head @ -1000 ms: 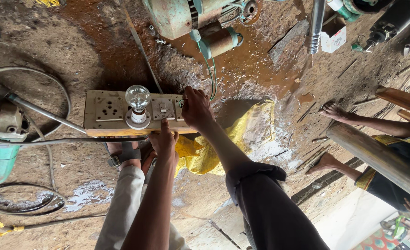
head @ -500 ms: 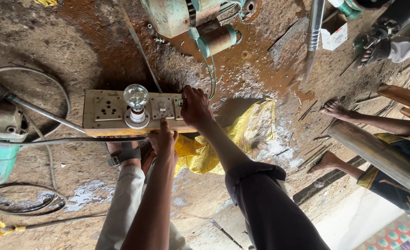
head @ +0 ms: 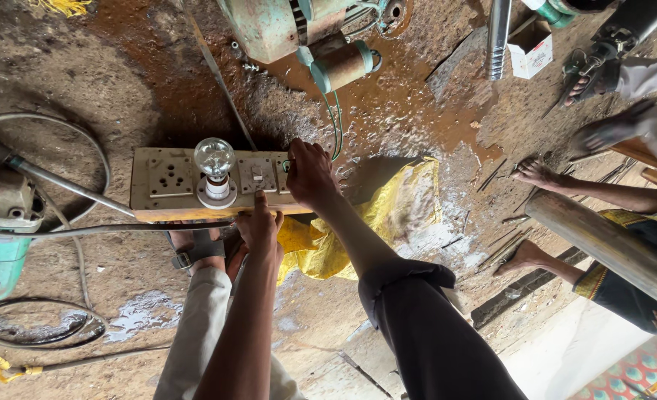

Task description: The person is working on a multi-socket power strip placed on the floor. They are using their hands to manipulate wires and components within the socket unit, likely performing a repair or installation. The person is wearing sandals.

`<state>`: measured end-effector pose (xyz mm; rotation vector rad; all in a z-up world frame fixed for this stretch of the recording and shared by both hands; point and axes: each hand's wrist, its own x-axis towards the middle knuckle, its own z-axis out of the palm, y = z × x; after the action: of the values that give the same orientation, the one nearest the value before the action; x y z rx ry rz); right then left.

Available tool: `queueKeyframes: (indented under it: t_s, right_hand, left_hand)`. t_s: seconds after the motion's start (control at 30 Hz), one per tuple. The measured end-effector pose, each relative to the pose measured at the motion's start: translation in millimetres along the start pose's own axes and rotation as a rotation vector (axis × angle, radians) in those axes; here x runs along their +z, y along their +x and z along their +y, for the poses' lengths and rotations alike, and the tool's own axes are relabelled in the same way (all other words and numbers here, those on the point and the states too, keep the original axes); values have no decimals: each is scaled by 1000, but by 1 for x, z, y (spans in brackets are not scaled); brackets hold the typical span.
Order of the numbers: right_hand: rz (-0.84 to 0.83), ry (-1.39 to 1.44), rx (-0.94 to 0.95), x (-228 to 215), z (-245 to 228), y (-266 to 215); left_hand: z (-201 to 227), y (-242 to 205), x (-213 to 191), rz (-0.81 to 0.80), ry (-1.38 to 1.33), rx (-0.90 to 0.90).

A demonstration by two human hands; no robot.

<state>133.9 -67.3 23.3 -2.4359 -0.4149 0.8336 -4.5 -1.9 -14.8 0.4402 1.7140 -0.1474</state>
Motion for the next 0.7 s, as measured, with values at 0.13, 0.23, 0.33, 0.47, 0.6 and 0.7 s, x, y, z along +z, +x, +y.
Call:
queueKeyframes:
  t_s: [0.13, 0.23, 0.33, 0.47, 0.6, 0.7]
  right_hand:
    - [13, -1, -16, 3, 1, 2]
    - [-7, -3, -4, 4, 2, 0]
    - [-21, -22, 11, 7, 9, 0]
    - [-26, -43, 28, 19, 20, 1]
    - [93, -130, -132, 25, 19, 0]
    - [12, -78, 26, 11, 18, 8]
  left_hand:
    - [4, -3, 2, 29, 49, -20]
    - [6, -8, 2, 27, 43, -22]
    - [6, -9, 3, 22, 40, -18]
    - [0, 0, 0, 39, 47, -35]
    - [-6, 11, -8, -2, -148, -13]
    - [-13, 21, 4, 34, -107, -21]
